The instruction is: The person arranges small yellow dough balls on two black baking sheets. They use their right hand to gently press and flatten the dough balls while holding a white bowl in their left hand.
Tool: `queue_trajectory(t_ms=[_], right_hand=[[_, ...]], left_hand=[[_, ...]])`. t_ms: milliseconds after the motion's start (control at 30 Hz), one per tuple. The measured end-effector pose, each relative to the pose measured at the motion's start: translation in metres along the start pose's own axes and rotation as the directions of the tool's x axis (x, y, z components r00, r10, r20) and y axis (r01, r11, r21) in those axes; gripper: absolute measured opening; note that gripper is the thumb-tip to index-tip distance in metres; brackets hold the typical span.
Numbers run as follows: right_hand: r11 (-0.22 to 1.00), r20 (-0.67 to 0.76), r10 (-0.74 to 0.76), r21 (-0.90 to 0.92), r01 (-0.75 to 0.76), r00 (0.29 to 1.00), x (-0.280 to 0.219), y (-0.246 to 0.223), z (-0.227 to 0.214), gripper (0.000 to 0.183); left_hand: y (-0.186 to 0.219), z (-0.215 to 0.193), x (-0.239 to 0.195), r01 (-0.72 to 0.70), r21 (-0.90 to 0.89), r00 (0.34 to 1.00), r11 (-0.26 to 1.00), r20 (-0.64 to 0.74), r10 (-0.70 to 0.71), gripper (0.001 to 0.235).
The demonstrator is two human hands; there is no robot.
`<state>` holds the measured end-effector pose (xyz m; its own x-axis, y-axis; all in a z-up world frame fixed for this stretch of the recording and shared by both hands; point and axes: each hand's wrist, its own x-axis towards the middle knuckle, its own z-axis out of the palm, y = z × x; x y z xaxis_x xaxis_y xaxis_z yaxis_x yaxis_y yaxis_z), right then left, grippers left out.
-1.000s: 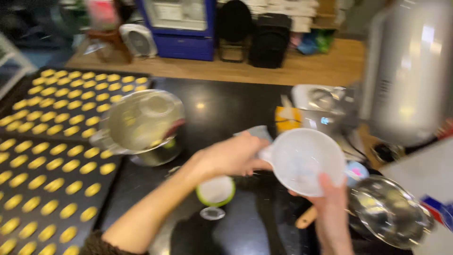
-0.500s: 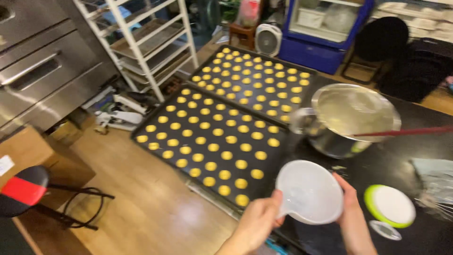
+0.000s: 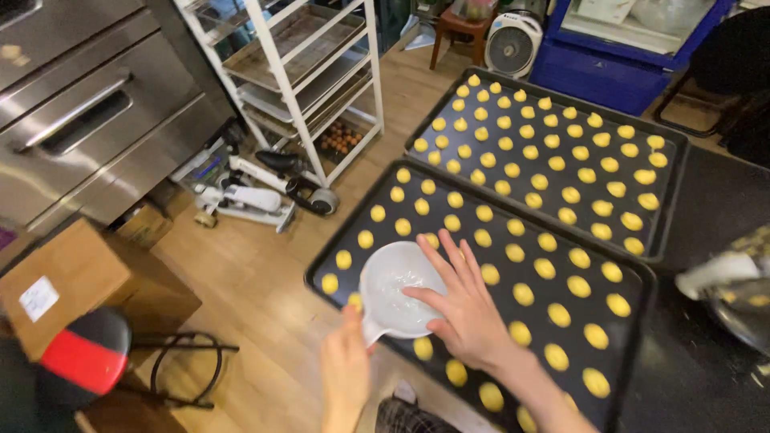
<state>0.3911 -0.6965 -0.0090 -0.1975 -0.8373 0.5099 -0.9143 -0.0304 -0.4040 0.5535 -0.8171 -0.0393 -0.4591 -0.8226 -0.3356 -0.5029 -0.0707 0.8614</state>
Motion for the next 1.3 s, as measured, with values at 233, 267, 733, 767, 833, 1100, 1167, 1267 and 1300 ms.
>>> queue_trajectory(t_ms=[233,267,733,767,833,1100,1167,1267,1300], right_hand=[[0.878,-0.145,0.318,0.419,-0.233,0.937,0.103,0.048,0.076,0.094],[0.787,-0.190,0.549,0.446,-0.426,0.814,0.116,0.059,0.088,0.076],[0.135,-0.474,0.768,-0.536,-0.833,0.430,0.192,0.233,0.295,0.072],[0.125,-0.470,0.766,-0.560,-0.819,0.438,0.195,0.234,0.297,0.069],[0.094,-0.472,0.768,-0.585,-0.805,0.433,0.202,0.233,0.296,0.067],[-0.021,-0.587,0.781,-0.366,-0.930,0.214,0.176,0.218,0.266,0.065],[-0.050,-0.599,0.773,-0.384,-0.922,0.207,0.163,0.220,0.268,0.064],[-0.084,-0.603,0.766,-0.437,-0.895,0.223,0.156,0.227,0.272,0.065],[-0.088,-0.592,0.769,-0.472,-0.877,0.241,0.155,0.229,0.275,0.065]], left_hand=[[-0.024,-0.047,0.152,0.152,0.037,0.986,0.988,-0.078,-0.149,0.077],[-0.038,-0.050,0.176,0.128,-0.080,0.986,0.989,-0.099,-0.135,0.075],[-0.021,-0.089,0.423,0.103,-0.225,0.986,0.969,0.150,-0.070,0.088],[-0.025,-0.089,0.434,0.078,-0.238,0.986,0.968,0.160,-0.040,0.088],[-0.024,-0.088,0.449,0.059,-0.249,0.982,0.967,0.191,-0.011,0.088],[0.001,-0.073,0.473,0.111,-0.175,0.966,0.978,0.248,-0.065,0.089],[0.003,-0.069,0.476,0.105,-0.155,0.957,0.982,0.284,-0.057,0.089],[0.008,-0.059,0.479,0.099,-0.139,0.941,0.985,0.336,-0.048,0.093],[0.010,-0.057,0.479,0.102,-0.138,0.935,0.985,0.351,-0.048,0.096]])
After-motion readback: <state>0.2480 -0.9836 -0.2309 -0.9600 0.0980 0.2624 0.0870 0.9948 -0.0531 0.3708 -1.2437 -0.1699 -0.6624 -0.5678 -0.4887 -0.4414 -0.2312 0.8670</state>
